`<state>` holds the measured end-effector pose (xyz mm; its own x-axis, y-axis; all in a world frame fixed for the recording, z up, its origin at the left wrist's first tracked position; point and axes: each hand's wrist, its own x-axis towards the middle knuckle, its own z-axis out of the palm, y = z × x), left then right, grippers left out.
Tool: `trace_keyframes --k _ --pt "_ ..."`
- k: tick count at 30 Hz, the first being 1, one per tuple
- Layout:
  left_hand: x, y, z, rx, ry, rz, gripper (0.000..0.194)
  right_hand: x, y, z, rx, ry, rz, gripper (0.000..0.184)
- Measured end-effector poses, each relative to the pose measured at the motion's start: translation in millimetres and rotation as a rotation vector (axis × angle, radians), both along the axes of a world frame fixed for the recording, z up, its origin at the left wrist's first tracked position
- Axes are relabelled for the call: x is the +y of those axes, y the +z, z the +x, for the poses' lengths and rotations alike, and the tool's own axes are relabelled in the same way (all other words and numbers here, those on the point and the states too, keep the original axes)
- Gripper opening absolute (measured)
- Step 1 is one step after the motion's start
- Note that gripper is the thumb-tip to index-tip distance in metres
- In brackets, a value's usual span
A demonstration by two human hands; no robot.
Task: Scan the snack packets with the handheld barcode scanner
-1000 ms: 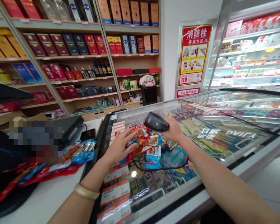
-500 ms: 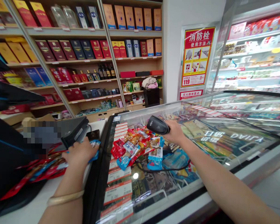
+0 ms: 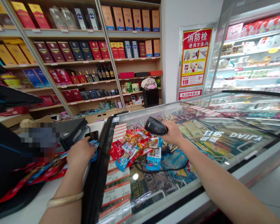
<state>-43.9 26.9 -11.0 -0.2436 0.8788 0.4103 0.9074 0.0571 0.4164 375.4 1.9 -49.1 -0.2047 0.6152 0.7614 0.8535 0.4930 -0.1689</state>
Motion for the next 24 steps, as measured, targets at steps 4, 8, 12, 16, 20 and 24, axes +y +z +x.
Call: trace_keyframes --k 4,8,12,16,20,24 --pt "-11 9.1 13 0.143 0.163 0.016 0.031 1 -1.5 0 0.004 0.000 -0.001 0.022" --pt "-26 17.3 27 0.143 0.161 0.320 0.030 1 -2.4 0 0.015 0.001 0.003 0.021" --pt "-30 20.5 32 0.007 0.031 0.637 0.026 1 -2.8 0 0.020 0.014 0.000 0.022" --pt "-19 20.9 35 -0.445 0.018 0.778 0.022 1 -2.3 0 0.028 0.029 0.006 0.023" --pt "-8 20.5 43 -0.870 0.011 0.730 0.017 -1 0.0 -1 0.042 0.055 0.021 0.023" --pt "-8 17.0 55 -1.057 -0.050 0.626 0.019 -6 4.3 -6 0.036 0.130 0.054 0.024"
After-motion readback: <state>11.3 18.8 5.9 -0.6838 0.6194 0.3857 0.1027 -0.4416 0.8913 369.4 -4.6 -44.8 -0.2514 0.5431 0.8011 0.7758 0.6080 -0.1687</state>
